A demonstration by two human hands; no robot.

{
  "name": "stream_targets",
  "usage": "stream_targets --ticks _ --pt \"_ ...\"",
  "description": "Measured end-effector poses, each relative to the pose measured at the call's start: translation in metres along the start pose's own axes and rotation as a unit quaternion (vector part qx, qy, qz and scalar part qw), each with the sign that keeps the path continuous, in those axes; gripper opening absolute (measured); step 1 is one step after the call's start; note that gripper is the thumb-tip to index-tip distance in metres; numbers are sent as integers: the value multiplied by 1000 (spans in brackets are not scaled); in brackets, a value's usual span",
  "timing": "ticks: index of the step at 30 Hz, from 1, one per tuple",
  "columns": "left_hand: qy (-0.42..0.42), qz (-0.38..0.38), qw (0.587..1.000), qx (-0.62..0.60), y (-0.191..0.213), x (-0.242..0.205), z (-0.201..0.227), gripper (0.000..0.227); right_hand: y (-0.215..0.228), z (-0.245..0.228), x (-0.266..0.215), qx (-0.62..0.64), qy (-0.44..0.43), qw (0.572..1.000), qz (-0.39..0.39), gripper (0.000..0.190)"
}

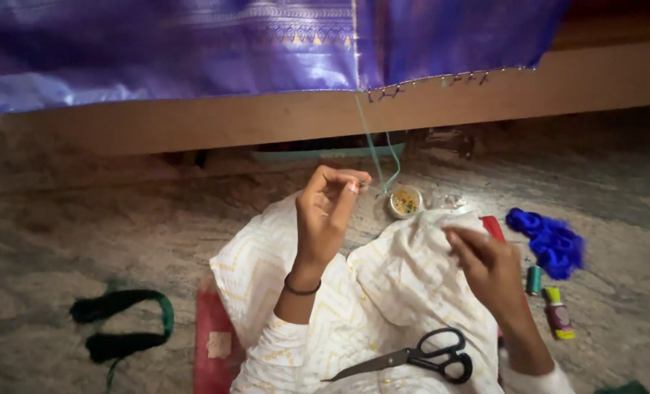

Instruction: Tying and cutting decorative tassels on the edge of a purple sari.

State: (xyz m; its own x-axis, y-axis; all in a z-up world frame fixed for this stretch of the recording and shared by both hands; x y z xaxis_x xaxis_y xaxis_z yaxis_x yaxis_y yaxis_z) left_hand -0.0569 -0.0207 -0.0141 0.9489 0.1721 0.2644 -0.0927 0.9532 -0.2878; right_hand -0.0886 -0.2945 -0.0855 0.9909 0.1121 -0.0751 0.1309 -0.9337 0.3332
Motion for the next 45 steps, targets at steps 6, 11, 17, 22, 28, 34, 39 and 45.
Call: stream_targets --ticks 6,11,17,22,28,34,39,45 --pt "-17 23 999 29 4 44 -26 5 -12 121 -75 -403 9 895 -192 33" --pt "3 34 999 -32 7 78 -36 6 -80 191 -147 -473 -77 757 -444 27" --pt "59 39 994 -86 -9 102 -30 5 -93 184 -116 -455 96 725 -508 21" --pt "114 92 978 -150 5 100 -56 5 -89 124 -21 -474 48 740 -475 17" --pt "286 24 912 -292 4 93 -54 3 -73 -119 102 82 153 983 50 18" --pt "325 -34 884 -334 11 94 -63 8 -113 -132 153 448 -53 891 -61 17" --pt "297 10 922 -249 13 94 -46 8 -104 -151 139 304 90 943 104 12" --pt "55 26 998 -6 14 98 -5 20 -89 -186 110 -11 313 908 278 13"
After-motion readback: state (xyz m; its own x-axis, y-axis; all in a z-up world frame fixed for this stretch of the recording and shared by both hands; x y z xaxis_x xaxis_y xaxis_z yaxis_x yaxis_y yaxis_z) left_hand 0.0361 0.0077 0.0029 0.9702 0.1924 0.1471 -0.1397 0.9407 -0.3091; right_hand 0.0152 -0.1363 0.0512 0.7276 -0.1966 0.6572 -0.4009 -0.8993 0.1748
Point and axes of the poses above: each hand's wrist, its own x-axis towards the middle knuckle, its own y-axis out of the back of the hand, z = x × y, the point moved 5 cm from there along x, towards the middle knuckle, and after that the axes turned 2 degrees about x, right-handed, at the moved point
